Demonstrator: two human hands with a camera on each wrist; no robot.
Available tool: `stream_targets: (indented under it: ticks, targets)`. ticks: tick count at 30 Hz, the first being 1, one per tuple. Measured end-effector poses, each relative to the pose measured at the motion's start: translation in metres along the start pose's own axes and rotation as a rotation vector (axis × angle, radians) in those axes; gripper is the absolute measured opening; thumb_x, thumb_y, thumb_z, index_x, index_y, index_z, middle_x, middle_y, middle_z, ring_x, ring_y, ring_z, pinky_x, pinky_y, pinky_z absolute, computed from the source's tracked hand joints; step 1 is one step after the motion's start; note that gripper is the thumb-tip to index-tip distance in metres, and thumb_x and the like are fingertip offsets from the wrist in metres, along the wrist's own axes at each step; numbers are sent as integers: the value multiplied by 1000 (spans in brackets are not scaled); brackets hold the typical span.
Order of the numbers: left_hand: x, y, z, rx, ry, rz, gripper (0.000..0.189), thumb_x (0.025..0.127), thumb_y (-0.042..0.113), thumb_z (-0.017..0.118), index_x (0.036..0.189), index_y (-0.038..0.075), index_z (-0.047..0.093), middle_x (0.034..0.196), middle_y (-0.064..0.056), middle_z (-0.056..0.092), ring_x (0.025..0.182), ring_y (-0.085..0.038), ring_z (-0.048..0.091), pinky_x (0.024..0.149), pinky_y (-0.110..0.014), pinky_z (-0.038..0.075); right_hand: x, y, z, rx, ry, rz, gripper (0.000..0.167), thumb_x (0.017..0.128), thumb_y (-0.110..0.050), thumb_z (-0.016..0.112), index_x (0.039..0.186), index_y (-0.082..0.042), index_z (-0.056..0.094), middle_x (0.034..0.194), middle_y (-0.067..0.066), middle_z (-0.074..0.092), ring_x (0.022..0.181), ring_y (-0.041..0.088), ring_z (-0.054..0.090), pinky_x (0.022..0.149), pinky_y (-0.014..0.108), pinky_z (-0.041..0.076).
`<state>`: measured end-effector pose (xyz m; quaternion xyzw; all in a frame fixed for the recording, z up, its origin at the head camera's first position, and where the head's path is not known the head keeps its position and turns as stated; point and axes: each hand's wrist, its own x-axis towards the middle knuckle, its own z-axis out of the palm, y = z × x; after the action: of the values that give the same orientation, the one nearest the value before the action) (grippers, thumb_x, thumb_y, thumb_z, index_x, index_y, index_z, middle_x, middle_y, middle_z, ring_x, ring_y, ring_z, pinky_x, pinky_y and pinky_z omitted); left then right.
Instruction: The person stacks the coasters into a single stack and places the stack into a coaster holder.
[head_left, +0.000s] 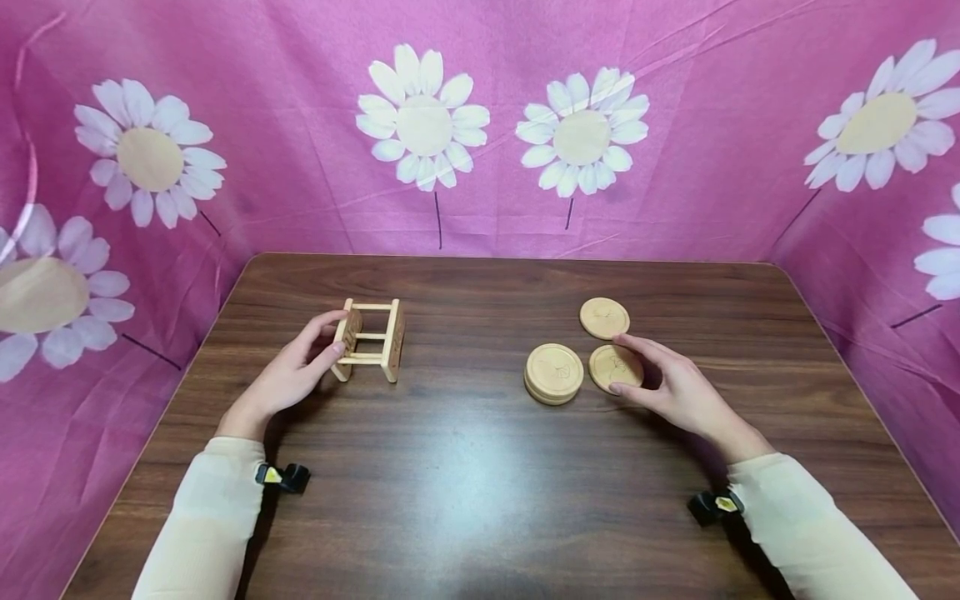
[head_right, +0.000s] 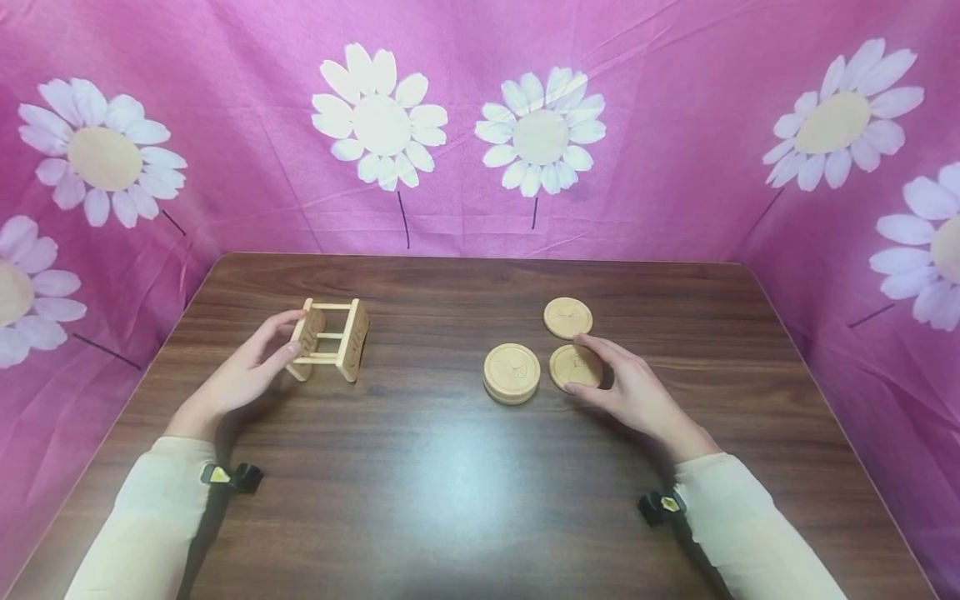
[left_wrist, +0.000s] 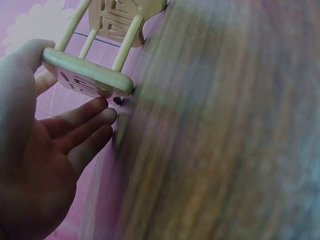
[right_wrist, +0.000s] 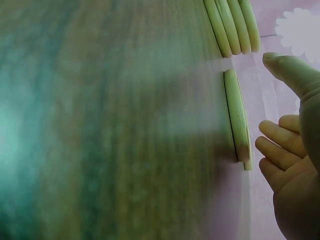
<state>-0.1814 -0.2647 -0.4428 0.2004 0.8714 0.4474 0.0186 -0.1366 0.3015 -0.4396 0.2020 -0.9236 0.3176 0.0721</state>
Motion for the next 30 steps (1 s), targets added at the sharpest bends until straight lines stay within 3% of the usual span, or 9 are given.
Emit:
stream_targets:
  ticks: [11,21,24,30]
  targets:
    - [0,0,0,6,0,3,50,113,8,54,161,10,42,132,-27,67,113,-21,66,97,-8,44,-6,6,-3,-22,-35,47,74,84,-19,93,148,-2,60,144,24,68,133,46,62,108,-1,21]
    - [-1,-1,0,6,-2,-10,50,113,10,54,162,10,42,132,-27,67,115,-31,66,96,-10,44,-8,9,-2,-61,-45,41,76,84,-19,93,150,-2,58,144,25,67,134,46,62,109,3,24]
    - [-1,0,0,4,-2,-8,50,113,10,54,162,10,42,131,-27,67,114,-29,66,97,-9,44,-8,11,-1,-71,-44,34,77,84,-17,94,150,-1,58,144,25,67,133,46,62,110,4,24]
    - [-1,1,-1,8,-1,-8,50,113,10,54,162,10,42,132,-27,67,114,-23,66,97,-9,44,-8,12,-2,-88,-43,12,77,83,-17,94,149,0,58,143,26,67,132,47,63,112,21,39]
